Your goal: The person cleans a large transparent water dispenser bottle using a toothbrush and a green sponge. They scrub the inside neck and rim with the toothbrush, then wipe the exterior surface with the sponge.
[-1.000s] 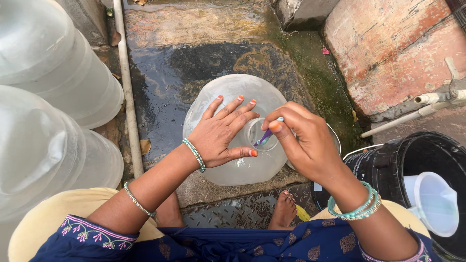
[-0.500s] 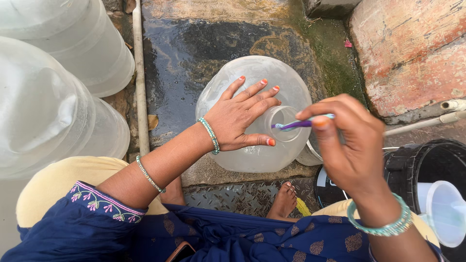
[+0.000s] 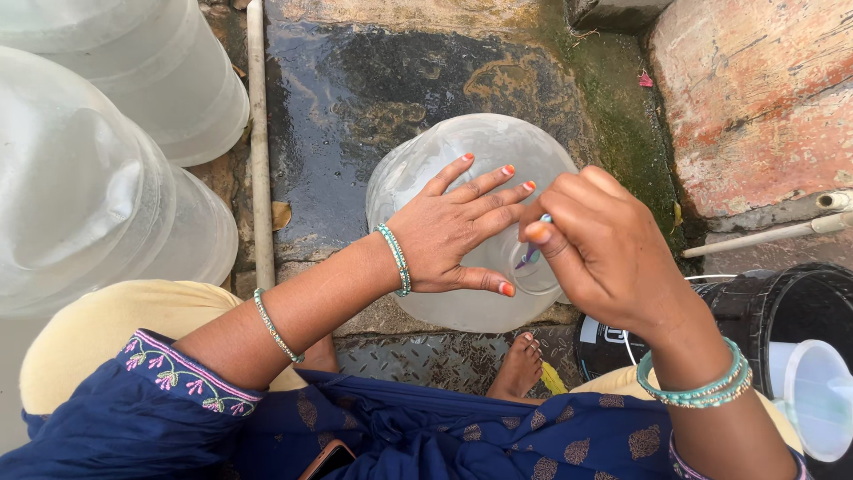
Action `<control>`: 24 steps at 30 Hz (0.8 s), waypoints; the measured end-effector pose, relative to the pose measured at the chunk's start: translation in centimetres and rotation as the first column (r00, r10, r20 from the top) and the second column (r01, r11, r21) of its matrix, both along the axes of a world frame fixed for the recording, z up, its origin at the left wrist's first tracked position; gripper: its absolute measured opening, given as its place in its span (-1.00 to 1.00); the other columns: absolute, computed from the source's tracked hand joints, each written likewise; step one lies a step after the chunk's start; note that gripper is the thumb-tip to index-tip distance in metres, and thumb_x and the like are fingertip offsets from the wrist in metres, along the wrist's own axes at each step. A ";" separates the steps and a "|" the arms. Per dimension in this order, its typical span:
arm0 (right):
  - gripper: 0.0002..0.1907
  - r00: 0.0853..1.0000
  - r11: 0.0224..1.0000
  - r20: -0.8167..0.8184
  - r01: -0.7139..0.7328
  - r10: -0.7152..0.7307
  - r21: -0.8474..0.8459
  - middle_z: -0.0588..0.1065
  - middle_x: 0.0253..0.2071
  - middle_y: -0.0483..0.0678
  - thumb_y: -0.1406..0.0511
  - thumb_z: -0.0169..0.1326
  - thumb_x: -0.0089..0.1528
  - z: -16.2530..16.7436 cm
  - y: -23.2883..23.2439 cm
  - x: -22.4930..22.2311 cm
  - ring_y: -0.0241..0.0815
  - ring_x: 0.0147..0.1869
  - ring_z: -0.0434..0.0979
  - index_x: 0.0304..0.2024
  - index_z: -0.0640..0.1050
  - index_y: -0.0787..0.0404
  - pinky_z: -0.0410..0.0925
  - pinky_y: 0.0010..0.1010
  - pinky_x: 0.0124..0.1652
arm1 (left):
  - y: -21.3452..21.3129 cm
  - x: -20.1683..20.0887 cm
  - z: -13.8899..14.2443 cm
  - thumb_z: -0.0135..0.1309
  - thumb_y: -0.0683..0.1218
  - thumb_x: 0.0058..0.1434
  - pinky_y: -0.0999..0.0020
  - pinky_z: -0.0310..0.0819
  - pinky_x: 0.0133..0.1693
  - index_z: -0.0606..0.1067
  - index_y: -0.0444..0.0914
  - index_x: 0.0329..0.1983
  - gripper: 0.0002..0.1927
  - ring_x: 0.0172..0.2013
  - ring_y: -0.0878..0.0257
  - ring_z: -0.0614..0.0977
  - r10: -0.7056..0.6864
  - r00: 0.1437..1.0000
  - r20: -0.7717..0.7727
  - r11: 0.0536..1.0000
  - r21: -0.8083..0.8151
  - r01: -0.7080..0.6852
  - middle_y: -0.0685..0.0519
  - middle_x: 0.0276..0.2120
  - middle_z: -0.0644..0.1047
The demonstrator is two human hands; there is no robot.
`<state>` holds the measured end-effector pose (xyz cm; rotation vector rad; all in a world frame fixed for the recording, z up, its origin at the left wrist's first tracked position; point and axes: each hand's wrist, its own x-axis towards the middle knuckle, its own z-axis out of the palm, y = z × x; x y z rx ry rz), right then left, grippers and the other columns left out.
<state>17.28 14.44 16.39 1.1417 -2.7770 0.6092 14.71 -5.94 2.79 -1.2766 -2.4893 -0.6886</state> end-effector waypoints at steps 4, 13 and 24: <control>-0.64 0.985 0.952 0.145 0.136 -0.099 -0.274 0.46 -0.33 -0.01 0.20 -0.09 0.48 -1.3 0.3 -0.3 -0.18 -0.27 0.50 -0.28 0.56 0.30 0.32 -0.37 -0.23 | 0.0 -0.2 0.2 -0.28 0.62 0.21 -0.18 -0.26 0.44 0.32 -0.13 0.37 -0.05 0.48 0.03 0.13 0.034 0.999 0.037 0.999 -0.022 -0.033 -0.02 0.44 0.27; -0.60 0.837 0.558 0.540 0.493 -0.092 -0.668 0.57 -0.15 -0.01 0.16 -0.11 0.49 -3.6 0.9 -0.2 -0.33 -0.22 0.62 -0.07 0.56 0.39 0.54 -0.51 -0.19 | -0.6 -0.9 0.7 -0.24 0.59 0.23 -0.22 -0.27 0.43 0.31 -0.13 0.38 -0.07 0.49 0.00 0.12 0.093 0.993 0.072 0.996 0.006 -0.093 -0.04 0.44 0.26; -0.56 0.821 0.747 0.551 0.460 -0.150 -0.481 0.45 -0.42 0.02 0.13 -0.11 0.49 -3.0 2.8 -0.6 -0.38 -0.51 0.40 -0.14 0.63 0.33 0.24 -0.58 -0.49 | -1.0 -1.4 0.5 -0.11 0.60 0.15 -0.18 -0.30 0.45 0.26 -0.10 0.41 -0.03 0.50 0.03 0.10 0.002 0.997 0.077 0.998 -0.062 0.003 0.01 0.47 0.21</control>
